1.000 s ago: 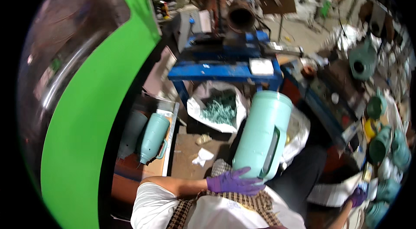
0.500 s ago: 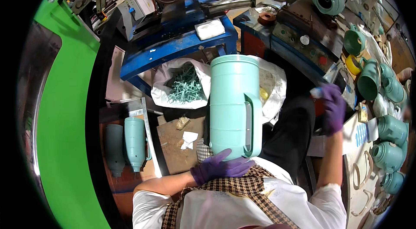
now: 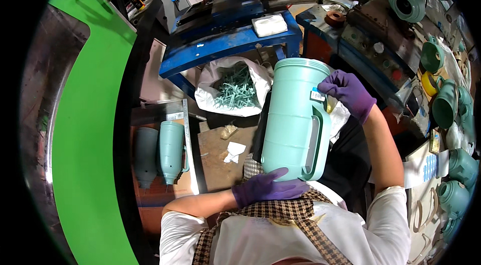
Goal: The person assembles light green plastic water containers by inserting a white plastic ring into the neck and attaching a beige handle. The person repeatedly picks up a container, inserts the ring, attaches the handle, and places the finished unit on a nearby table.
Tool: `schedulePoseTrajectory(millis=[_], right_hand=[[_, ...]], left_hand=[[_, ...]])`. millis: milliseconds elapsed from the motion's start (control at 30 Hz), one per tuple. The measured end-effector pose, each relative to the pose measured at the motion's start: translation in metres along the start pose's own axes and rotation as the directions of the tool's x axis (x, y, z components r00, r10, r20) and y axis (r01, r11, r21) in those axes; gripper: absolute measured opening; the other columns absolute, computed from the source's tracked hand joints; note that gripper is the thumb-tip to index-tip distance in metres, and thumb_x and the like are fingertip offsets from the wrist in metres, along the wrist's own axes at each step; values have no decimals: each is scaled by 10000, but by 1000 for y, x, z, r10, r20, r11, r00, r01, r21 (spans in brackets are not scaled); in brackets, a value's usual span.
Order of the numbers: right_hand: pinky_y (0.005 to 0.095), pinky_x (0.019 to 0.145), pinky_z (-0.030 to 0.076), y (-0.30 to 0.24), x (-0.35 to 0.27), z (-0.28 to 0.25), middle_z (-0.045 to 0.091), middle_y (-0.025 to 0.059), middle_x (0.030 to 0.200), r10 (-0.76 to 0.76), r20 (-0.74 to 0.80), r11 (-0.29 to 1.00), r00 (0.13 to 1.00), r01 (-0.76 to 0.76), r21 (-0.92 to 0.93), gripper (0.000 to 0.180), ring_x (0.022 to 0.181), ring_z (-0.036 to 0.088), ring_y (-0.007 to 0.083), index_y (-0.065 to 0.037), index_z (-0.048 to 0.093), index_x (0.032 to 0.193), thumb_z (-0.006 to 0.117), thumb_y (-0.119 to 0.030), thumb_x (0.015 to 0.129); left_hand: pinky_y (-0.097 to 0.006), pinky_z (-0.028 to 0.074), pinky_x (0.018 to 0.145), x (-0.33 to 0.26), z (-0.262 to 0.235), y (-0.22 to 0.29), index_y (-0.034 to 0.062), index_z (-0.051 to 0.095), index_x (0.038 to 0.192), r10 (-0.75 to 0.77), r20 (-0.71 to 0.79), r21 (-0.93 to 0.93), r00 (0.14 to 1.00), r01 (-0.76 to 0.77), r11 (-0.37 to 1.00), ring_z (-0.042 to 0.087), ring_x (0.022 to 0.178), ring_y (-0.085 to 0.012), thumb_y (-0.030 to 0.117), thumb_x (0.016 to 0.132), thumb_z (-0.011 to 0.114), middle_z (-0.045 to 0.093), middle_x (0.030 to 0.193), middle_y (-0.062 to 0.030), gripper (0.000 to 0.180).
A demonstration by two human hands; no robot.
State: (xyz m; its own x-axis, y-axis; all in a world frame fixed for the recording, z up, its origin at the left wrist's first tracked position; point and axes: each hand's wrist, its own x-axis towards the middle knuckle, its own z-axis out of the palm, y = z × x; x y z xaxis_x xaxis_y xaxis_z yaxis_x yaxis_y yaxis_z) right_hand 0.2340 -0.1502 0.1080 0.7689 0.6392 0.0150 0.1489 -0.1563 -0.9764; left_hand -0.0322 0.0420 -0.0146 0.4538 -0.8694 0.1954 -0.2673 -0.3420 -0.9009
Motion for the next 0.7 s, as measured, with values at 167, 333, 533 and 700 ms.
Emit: schedulePoseTrajectory(millis=[167, 333, 533, 700], right_hand=[[353, 797, 502, 6, 7, 10, 614, 121, 1079, -188, -101, 781, 977, 87, -618, 363, 975, 600, 221, -35, 685, 869, 887, -291, 710], [318, 905, 497, 19, 37, 17, 661, 102, 1148, -32, -74, 999, 997, 34, 32, 699, 1026, 617, 165, 11, 596, 1224, 838, -464, 771], [378, 950, 492, -1, 69, 75, 636, 181, 1178, -390, -201, 913, 899, 349, -211, 673, 1071, 634, 302, -11, 583, 1274, 836, -369, 763], [367, 968, 488, -11, 28, 66, 617, 152, 1204, -684, -305, 730, 663, 634, -257, 554, 1079, 625, 273, -9, 552, 1331, 765, -160, 842]], left_hand=[[-494, 272, 1184, -8, -10, -26, 303, 333, 1498, 151, 63, -193, 987, -136, 972, 372, 1426, -178, 317, 917, 653, 270, 1617, -15, 663], [-475, 254, 1197, -63, -36, -68, 168, 272, 1557, -591, 470, -845, 656, 527, -88, 316, 1461, -333, 243, 772, 815, 185, 1641, -136, 958], [-407, 456, 1038, -75, -40, -15, 40, 113, 1593, -329, 942, -316, -71, 153, -936, 493, 1295, -361, 68, 814, 727, 423, 1463, -193, 992], [-334, 553, 863, -74, -11, -94, 46, 234, 1558, -589, 788, -614, -176, -270, -741, 594, 1121, -276, -10, 920, 486, 497, 1376, -154, 688]])
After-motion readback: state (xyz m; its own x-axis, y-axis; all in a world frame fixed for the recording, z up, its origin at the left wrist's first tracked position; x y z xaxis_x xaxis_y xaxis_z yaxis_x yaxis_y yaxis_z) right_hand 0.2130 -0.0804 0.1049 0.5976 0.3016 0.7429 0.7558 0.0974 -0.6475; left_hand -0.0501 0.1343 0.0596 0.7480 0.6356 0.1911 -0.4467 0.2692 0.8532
